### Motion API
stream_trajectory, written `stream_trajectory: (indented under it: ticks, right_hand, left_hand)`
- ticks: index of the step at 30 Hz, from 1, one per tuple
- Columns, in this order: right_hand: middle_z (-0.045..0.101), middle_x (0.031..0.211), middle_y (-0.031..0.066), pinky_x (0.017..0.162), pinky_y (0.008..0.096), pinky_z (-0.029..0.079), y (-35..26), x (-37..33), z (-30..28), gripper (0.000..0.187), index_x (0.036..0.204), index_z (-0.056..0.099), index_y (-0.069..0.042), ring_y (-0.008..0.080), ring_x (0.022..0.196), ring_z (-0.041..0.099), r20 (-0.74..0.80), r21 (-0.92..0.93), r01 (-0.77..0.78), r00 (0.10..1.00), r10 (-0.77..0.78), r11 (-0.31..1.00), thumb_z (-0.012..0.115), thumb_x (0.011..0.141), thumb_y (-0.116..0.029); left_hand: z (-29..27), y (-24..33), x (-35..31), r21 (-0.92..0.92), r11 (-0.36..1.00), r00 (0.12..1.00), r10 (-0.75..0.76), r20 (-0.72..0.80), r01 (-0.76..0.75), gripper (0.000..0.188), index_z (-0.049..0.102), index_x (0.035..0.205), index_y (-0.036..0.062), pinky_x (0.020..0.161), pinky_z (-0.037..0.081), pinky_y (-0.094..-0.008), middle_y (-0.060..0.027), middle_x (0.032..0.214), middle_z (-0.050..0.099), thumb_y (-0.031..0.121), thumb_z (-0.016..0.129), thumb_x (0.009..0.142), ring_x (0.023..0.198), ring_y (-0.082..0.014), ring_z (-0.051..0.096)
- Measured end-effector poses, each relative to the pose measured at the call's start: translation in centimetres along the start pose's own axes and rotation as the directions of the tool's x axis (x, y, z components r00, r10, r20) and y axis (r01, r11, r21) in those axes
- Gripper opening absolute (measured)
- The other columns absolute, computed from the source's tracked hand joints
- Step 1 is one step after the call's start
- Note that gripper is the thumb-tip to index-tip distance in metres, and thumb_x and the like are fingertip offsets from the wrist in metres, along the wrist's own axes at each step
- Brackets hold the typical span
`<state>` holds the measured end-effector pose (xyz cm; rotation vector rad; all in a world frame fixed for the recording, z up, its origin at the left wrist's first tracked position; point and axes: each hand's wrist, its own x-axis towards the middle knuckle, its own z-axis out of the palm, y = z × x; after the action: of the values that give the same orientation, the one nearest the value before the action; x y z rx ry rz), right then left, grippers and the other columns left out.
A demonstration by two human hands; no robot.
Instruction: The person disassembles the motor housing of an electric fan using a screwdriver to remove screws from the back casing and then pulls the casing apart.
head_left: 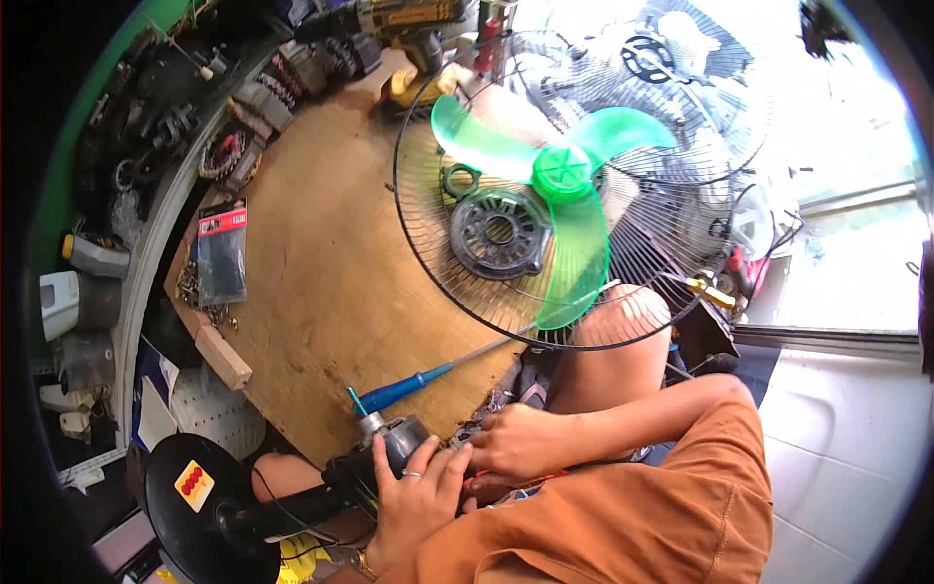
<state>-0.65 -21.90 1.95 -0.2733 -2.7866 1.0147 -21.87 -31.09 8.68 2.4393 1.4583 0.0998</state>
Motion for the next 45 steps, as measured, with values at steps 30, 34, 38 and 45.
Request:
stream_trajectory:
  ticks: [30,34,38,45]
  right_hand:
    - [0.064,0.108,0.0261,0.051,0.0458,0.063,9.2,-24.0,-10.9,0.042,0.139,0.03,-0.009,0.0372,0.064,0.07,-0.587,0.649,0.331,-0.355,0.728,0.685,0.042,0.099,-0.009]
    - [0.057,0.106,0.0239,0.05,0.0479,0.062,9.8,-25.6,-14.9,0.049,0.138,0.028,-0.008,0.036,0.063,0.069,-0.6,0.55,0.333,-0.48,0.64,0.766,0.048,0.094,-0.003]
    - [0.057,0.105,0.0227,0.053,0.0481,0.064,11.0,-25.5,-18.7,0.055,0.139,0.027,-0.007,0.0337,0.064,0.068,-0.609,0.497,0.321,-0.534,0.587,0.806,0.055,0.091,-0.004]
    - [0.059,0.105,0.0205,0.055,0.0441,0.064,14.6,-25.6,-22.5,0.066,0.145,0.022,-0.011,0.03,0.067,0.069,-0.695,0.456,0.245,-0.502,0.514,0.856,0.062,0.093,-0.004]
  left_hand:
    - [-2.1,3.1,-4.2,-0.603,0.798,0.821,-0.351,-0.449,0.012,0.054,0.057,0.134,0.003,0.11,0.038,-0.045,-0.0146,0.139,0.055,0.027,0.071,0.088,0.128,-0.0315,0.05]
    - [-3.4,-0.5,7.5,-0.982,0.169,0.836,-0.522,-0.167,-0.09,0.043,0.053,0.14,0.0047,0.107,0.044,-0.0375,-0.0101,0.137,0.058,0.025,0.059,0.103,0.127,-0.022,0.055]
    - [-0.9,-5.0,24.5,-0.994,-0.008,0.901,-0.422,0.102,0.108,0.056,0.043,0.147,0.0019,0.1,0.051,-0.0427,-0.0171,0.136,0.056,0.033,0.06,0.103,0.118,-0.0304,0.061]
    - [6.1,0.0,41.5,-0.943,-0.128,0.9,-0.283,0.332,0.307,0.068,0.032,0.148,-0.0011,0.091,0.058,-0.0497,-0.0263,0.131,0.055,0.034,0.064,0.1,0.113,-0.0389,0.063]
